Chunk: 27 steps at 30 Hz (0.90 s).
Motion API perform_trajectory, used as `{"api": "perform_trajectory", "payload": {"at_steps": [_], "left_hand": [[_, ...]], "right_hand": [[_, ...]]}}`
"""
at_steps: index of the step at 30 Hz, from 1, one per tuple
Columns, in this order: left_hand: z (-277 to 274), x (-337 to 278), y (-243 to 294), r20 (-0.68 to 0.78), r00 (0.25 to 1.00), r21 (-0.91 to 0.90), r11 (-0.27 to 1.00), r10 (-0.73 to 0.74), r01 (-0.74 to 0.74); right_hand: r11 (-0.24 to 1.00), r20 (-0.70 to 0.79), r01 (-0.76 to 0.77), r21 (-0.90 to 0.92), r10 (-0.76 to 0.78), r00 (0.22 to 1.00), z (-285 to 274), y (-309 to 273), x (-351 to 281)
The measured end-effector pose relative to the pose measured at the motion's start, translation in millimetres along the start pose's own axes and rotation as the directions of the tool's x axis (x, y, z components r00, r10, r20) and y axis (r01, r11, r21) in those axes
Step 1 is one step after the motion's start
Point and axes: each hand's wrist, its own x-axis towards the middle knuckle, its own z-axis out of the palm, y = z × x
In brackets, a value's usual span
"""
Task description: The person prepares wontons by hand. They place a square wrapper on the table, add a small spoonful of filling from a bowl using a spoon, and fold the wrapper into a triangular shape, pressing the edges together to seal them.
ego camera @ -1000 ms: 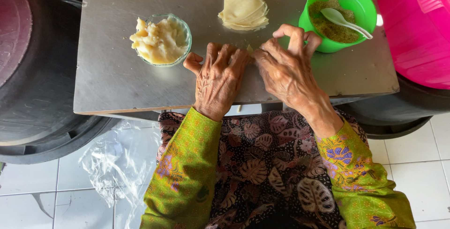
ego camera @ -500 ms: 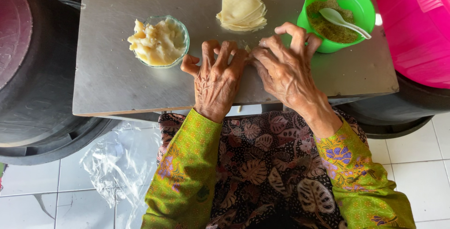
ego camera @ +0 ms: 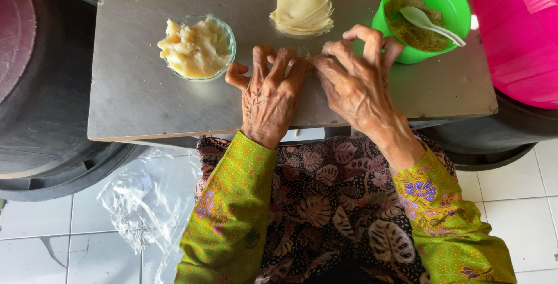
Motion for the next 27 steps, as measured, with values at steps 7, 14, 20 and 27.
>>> {"api": "perform_trajectory", "payload": {"at_steps": [7,14,20,27], "left_hand": [[-1.4,-2.9,3.9,-0.058,0.997,0.095,0.995,0.042,-0.037],[0.3,-3.6,6.5,-0.035,0.996,0.175,0.981,0.087,-0.080],[2.4,0.3,6.4,-0.026,0.991,0.278,0.953,0.129,-0.116],[11.6,9.9,3.9,0.020,0.991,0.300,0.945,0.132,-0.132]], "right_hand": [[0.995,0.008,0.053,-0.087,-0.052,0.999,3.4,0.9,6.6],[0.997,0.066,0.020,-0.073,-0.016,0.998,-0.5,-0.7,4.3],[0.994,-0.058,-0.050,0.101,0.056,0.997,-12.5,1.1,-5.9],[0.968,-0.188,-0.041,0.247,0.089,0.978,-46.6,1.4,-8.6]]}}
